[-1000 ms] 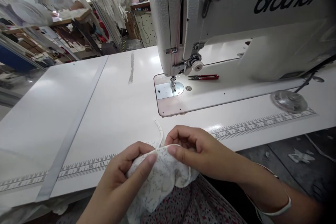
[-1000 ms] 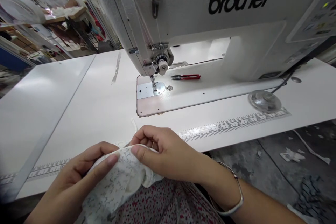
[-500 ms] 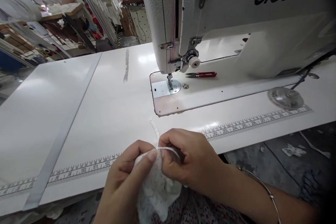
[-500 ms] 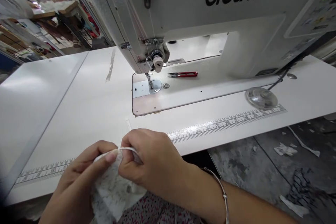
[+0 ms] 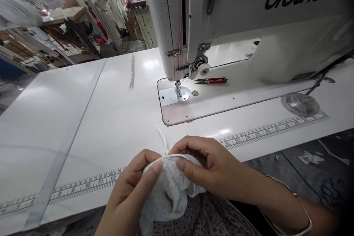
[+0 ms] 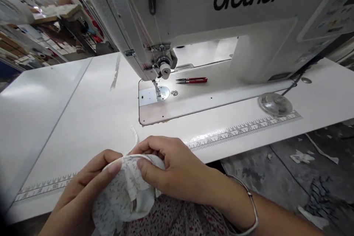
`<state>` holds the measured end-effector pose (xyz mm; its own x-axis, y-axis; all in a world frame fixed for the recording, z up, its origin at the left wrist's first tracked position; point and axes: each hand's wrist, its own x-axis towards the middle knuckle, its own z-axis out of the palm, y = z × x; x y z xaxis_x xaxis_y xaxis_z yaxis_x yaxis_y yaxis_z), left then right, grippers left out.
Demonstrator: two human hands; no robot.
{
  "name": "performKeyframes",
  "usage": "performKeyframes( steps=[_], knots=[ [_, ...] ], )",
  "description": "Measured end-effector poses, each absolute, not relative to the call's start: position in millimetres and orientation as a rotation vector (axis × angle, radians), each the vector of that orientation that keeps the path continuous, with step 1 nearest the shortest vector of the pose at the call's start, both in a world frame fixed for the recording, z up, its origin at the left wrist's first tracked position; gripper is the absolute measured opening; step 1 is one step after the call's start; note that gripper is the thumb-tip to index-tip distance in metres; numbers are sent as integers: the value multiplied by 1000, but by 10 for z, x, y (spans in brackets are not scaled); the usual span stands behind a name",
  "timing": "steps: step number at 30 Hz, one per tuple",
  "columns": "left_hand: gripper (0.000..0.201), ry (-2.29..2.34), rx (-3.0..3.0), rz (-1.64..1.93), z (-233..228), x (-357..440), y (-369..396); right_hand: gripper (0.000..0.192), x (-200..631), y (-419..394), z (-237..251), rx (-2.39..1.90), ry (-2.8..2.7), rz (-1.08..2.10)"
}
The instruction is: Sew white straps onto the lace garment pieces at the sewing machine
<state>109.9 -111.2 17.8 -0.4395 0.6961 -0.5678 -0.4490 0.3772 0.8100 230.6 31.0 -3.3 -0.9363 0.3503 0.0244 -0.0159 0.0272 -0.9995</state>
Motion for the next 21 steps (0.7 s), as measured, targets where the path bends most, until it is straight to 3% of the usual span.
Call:
performKeyframes(
  steps=[8, 21],
  knots=[
    [29, 1660, 596, 1187, 68, 1065, -1181, 7, 2301, 285, -22, -366, -2009, 2004],
    [37, 1755, 454, 1216, 139, 1142, -1133, 13, 2322, 307, -68, -405, -2038, 2050]
  ],
)
